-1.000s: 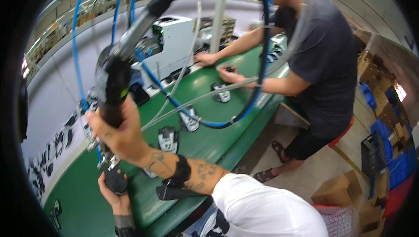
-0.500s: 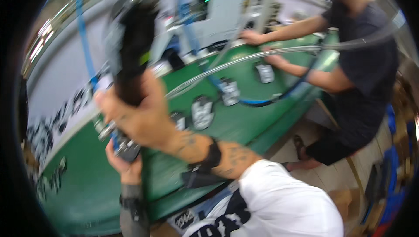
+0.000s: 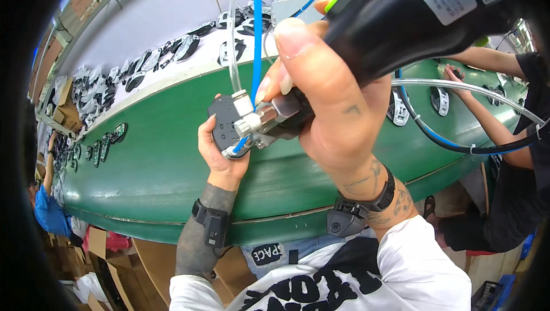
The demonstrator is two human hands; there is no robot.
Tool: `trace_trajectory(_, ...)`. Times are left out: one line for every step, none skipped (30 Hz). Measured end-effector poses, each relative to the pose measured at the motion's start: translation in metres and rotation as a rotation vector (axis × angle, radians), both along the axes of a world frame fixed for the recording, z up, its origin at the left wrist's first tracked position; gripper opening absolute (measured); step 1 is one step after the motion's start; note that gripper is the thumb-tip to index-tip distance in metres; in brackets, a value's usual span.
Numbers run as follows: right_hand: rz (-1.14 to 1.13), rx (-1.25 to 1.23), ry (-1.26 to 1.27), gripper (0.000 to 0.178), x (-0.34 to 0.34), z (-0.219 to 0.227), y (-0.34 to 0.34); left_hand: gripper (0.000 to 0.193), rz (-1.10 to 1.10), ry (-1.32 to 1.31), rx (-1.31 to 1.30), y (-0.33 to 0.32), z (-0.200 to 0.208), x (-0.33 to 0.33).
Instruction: Apply screws and assemble components for computer mice on a factory production line.
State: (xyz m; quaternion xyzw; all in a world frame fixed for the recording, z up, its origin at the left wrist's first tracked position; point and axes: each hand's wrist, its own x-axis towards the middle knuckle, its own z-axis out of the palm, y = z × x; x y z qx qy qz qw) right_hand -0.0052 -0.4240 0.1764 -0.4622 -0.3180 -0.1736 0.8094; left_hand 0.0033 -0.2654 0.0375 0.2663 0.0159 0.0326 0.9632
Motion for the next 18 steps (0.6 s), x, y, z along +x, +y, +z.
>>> trace_trajectory(-0.007,-0.004,0.0,0.026,0.0,0.0,-0.001,0.051,-0.002,0.006,-0.018,-0.002,0.002,0.0)
trace_trajectory(-0.033,-0.012,0.007,0.026,0.0,0.001,0.0,0.051,-0.003,0.012,-0.036,-0.004,0.006,-0.001)
trace_trajectory(-0.059,-0.019,0.014,0.025,0.0,0.001,0.0,0.049,0.004,0.018,-0.075,-0.009,0.01,-0.003)
trace_trajectory(-0.065,-0.02,0.012,0.025,0.001,0.0,0.0,0.049,-0.002,0.016,-0.077,-0.011,0.01,-0.005)
trace_trajectory(-0.055,-0.017,0.004,0.025,0.002,-0.002,0.0,0.048,0.005,0.028,-0.096,-0.012,0.01,-0.006)
trace_trajectory(-0.045,-0.015,-0.004,0.025,0.003,-0.003,0.0,0.047,0.013,0.041,-0.116,-0.013,0.01,-0.007)
trace_trajectory(-0.027,-0.011,-0.009,0.025,0.002,-0.003,0.001,0.044,-0.001,0.066,-0.128,-0.011,0.009,-0.009)
trace_trajectory(-0.026,-0.011,-0.008,0.025,0.001,-0.002,0.001,0.044,0.0,0.067,-0.128,-0.009,0.009,-0.009)
trace_trajectory(-0.062,-0.066,-0.009,0.025,0.0,-0.002,0.001,0.043,0.005,0.07,-0.104,-0.008,0.008,-0.007)
trace_trajectory(-0.096,-0.123,-0.01,0.025,0.0,-0.001,0.001,0.043,0.011,0.073,-0.083,-0.007,0.006,-0.004)
trace_trajectory(-0.092,-0.124,-0.01,0.025,-0.001,0.0,0.001,0.042,0.036,0.11,-0.066,-0.006,0.002,-0.001)
trace_trajectory(-0.087,-0.029,0.023,0.025,-0.001,0.001,0.001,0.042,0.066,0.144,-0.03,-0.005,-0.003,0.002)
trace_trajectory(-0.08,0.068,0.054,0.025,-0.001,0.004,0.0,0.039,0.051,0.167,-0.013,-0.004,-0.008,0.004)
trace_trajectory(-0.064,0.149,0.073,0.025,-0.003,0.006,-0.004,0.035,0.038,0.189,0.005,-0.003,-0.013,0.005)
trace_trajectory(-0.025,0.189,0.043,0.025,-0.003,0.008,-0.008,0.036,0.047,0.203,0.023,-0.004,-0.018,0.007)
trace_trajectory(0.007,0.232,0.015,0.026,-0.003,0.008,-0.012,0.036,0.047,0.203,0.026,-0.006,-0.018,0.007)
trace_trajectory(0.039,0.219,-0.018,0.026,-0.003,0.007,-0.014,0.038,0.021,0.197,0.013,-0.007,-0.017,0.006)
trace_trajectory(0.038,0.224,-0.017,0.026,-0.003,0.006,-0.015,0.041,-0.005,0.191,0.001,-0.009,-0.017,0.006)
